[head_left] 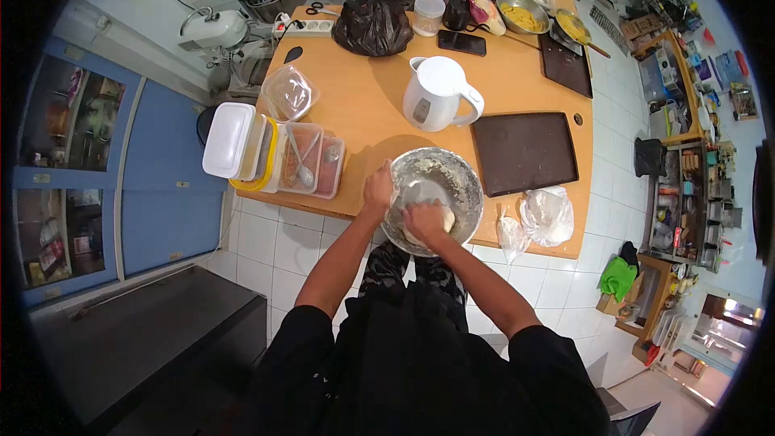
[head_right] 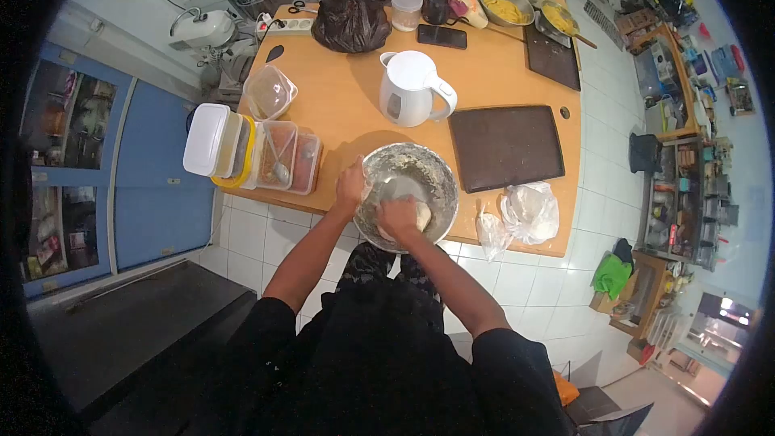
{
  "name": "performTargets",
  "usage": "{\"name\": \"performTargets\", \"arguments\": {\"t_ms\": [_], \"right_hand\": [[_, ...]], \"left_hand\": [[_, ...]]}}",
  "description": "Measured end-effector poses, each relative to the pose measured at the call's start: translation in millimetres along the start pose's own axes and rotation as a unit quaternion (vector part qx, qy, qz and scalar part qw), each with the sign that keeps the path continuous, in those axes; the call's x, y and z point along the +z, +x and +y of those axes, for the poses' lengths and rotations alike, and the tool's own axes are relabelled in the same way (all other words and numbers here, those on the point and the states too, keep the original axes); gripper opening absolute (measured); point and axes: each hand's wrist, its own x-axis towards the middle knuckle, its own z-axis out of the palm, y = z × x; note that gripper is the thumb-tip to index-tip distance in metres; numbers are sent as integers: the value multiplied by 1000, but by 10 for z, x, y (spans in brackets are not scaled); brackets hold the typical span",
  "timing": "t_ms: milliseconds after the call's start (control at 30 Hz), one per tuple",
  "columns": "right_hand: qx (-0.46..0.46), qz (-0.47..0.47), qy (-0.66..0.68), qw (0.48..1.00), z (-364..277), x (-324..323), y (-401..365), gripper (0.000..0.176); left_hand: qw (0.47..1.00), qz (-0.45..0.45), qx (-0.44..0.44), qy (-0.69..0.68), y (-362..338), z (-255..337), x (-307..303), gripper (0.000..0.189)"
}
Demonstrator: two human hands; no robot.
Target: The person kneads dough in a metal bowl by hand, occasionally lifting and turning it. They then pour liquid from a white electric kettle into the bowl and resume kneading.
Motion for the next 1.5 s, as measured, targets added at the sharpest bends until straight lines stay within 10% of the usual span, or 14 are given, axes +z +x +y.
{"name": "performTargets", "arguments": {"t_ms": [67,567,933,1300,1500], "right_hand": [[-76,142,-22,987,-43,24,-124,36],[-137,148,149,968,416,362,359,28],[193,363,272,870,548,653,1093,47],[63,145,349,924,683,-106,431,38],[-18,145,210,967,669,-366,-175,24]], "left_hand": [[1000,4,-3,-9,-6,-48,33,34],[996,12,71,-54,63,-95,83,36],[993,-26,100,-59,186,-159,113,42],[973,62,201,-93,179,-328,144,35],[994,-40,49,-94,221,-274,106,35]]}}
